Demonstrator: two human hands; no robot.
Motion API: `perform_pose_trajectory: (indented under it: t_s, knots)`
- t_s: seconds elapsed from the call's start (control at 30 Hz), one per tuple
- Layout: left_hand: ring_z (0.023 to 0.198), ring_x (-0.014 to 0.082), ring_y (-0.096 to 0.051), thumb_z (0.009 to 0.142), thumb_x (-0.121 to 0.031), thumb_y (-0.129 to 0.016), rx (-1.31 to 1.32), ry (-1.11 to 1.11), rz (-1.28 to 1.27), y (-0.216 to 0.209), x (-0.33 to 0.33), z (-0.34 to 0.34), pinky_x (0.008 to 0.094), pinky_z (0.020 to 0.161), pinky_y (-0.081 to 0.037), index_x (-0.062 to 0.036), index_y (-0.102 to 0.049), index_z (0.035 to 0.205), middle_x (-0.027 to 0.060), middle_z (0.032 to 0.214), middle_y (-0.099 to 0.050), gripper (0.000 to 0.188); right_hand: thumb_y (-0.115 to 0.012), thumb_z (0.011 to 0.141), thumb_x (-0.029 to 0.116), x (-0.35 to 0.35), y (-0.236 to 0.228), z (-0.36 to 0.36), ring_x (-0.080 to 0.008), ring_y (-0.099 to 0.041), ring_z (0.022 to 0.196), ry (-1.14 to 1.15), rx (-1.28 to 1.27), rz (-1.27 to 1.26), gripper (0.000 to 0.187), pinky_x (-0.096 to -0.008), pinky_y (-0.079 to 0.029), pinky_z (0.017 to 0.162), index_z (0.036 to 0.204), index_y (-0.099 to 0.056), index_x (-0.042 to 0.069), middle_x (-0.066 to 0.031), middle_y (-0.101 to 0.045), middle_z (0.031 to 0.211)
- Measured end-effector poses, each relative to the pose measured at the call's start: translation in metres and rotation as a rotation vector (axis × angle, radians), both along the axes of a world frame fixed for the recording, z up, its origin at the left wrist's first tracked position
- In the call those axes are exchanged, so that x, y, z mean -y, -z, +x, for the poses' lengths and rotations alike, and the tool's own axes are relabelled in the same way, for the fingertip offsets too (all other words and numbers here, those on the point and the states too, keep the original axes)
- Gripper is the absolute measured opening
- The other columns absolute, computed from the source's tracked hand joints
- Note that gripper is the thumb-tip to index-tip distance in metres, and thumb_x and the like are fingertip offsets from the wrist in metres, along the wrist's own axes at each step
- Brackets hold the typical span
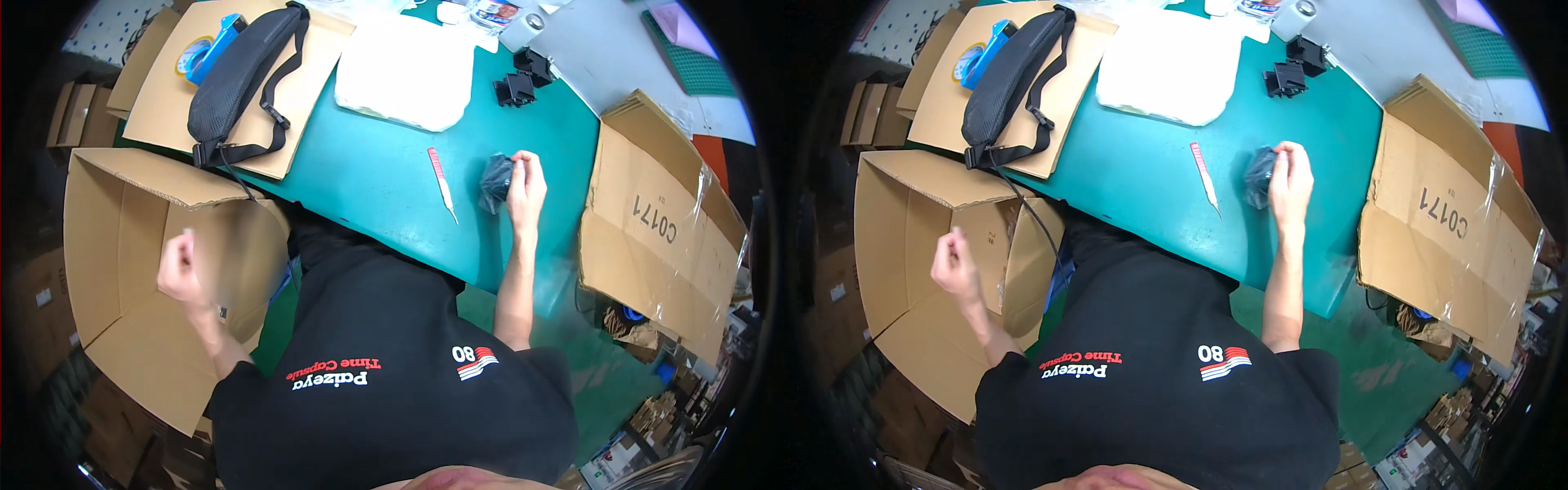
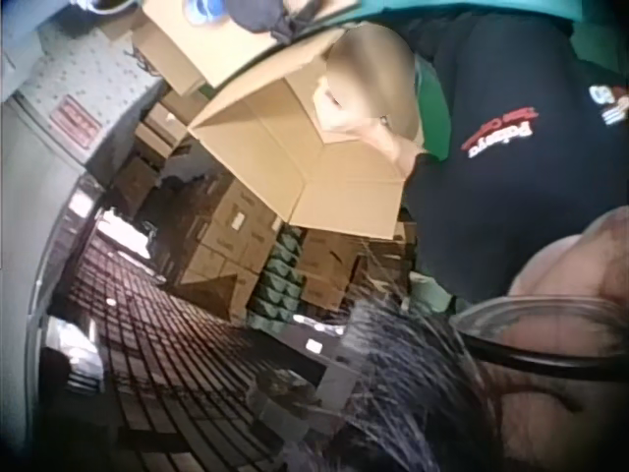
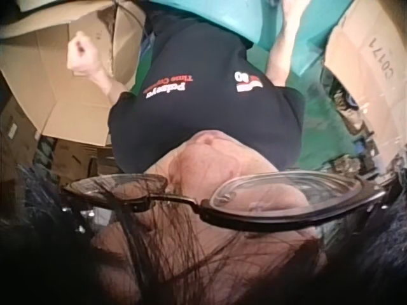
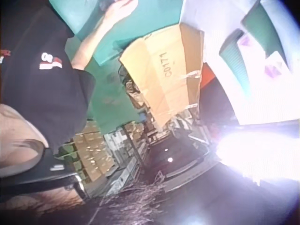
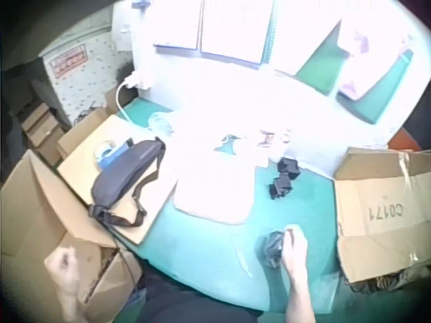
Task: The person places small black plastic electronic components into clear plastic bags on a green workbench. They use a red utility knife to cut open the bags and then seal them. The person also uses the knife to scrape or trim edges on some of the components before packaging them.
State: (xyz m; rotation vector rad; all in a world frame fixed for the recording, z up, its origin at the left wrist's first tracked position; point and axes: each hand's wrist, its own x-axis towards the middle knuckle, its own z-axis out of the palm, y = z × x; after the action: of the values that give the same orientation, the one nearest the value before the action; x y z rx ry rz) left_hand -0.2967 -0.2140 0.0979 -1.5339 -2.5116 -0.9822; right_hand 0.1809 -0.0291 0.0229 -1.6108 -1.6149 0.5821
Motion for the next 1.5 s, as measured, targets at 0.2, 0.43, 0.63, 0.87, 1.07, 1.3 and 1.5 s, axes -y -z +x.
perform_pose_trajectory:
  t_s: [0.2,0.43,0.63,0.87,1.07,1.3,1.5]
  knots:
    - [0.132,0.0423,-0.048,0.069,-0.03,-0.089,0.136,1.026,0.119,-0.002,-0.086,0.171,0.0501,0.107,-0.046,-0.0251,-0.064,0.137,0.0192,0.147,-0.045,0.073,-0.037,0.11,0.034,0.037,-0.041,-0.086,-0.0248,-0.061,0.102,-0.354,-0.238,0.0,0.044,-0.0388,-0.047,0.096,0.112,-0.063,-0.001,-0.0143,-0.063,0.107]
    - [0.129,0.0488,-0.054,0.064,-0.014,-0.091,0.152,1.079,0.161,0.039,-0.099,0.211,0.0499,0.101,-0.054,-0.004,-0.064,0.12,0.026,0.144,-0.049,0.062,-0.034,0.102,0.069,0.06,-0.053,-0.108,-0.0296,-0.054,0.119,-0.392,-0.511,-0.077,0.083,-0.0434,-0.042,0.105,0.145,-0.044,0.0,-0.0182,-0.055,0.126]
    - [0.121,0.044,-0.061,0.063,-0.01,-0.089,0.407,1.03,0.261,0.032,-0.105,0.196,0.0453,0.096,-0.056,0.0001,-0.055,0.108,0.028,0.14,-0.053,0.057,-0.074,0.087,0.022,0.059,-0.047,-0.094,-0.0291,-0.056,0.122,-0.499,-0.712,0.174,0.045,-0.0415,-0.051,0.099,0.123,-0.059,-0.001,-0.0187,-0.054,0.13]
    - [0.099,0.0414,-0.07,0.069,-0.01,-0.08,0.492,0.995,0.216,0.028,-0.089,0.189,0.0444,0.08,-0.063,-0.0085,-0.058,0.128,0.0246,0.141,-0.051,0.063,-0.07,0.083,0.013,0.055,-0.044,-0.096,-0.0314,-0.06,0.106,-0.809,-0.206,0.026,0.018,-0.0425,-0.047,0.097,0.099,-0.072,0.004,-0.0144,-0.064,0.113]
    - [0.085,0.0335,-0.071,0.075,-0.014,-0.076,0.556,0.731,-0.028,0.017,-0.056,0.112,0.0379,0.072,-0.059,-0.0025,-0.06,0.106,0.0222,0.133,-0.055,0.037,-0.058,0.098,0.032,0.058,-0.032,-0.119,-0.0306,-0.059,0.11,-0.637,-0.292,0.085,0.035,-0.0423,-0.047,0.1,0.11,-0.072,0.002,-0.0166,-0.06,0.119]
    - [0.111,0.018,-0.063,0.095,-0.011,-0.068,0.913,-0.147,0.092,0.036,0.093,-0.093,0.0345,0.088,-0.057,-0.0101,-0.053,0.128,0.0084,0.124,-0.063,0.037,-0.053,0.101,0.001,0.045,0.004,-0.082,-0.0198,-0.06,0.1,-0.377,-0.256,0.022,0.014,-0.0319,-0.049,0.092,0.101,-0.066,-0.003,-0.0117,-0.062,0.108]
    - [0.097,0.0258,-0.074,0.084,-0.016,-0.073,0.519,-0.723,-0.702,0.164,0.252,-0.187,0.0394,0.081,-0.061,-0.0064,-0.067,0.122,0.0178,0.107,-0.075,0.04,-0.052,0.103,0.005,0.033,0.025,-0.069,-0.0188,-0.059,0.097,-0.351,-0.196,-0.019,0.015,-0.0317,-0.048,0.09,0.1,-0.064,-0.004,-0.0096,-0.062,0.105]
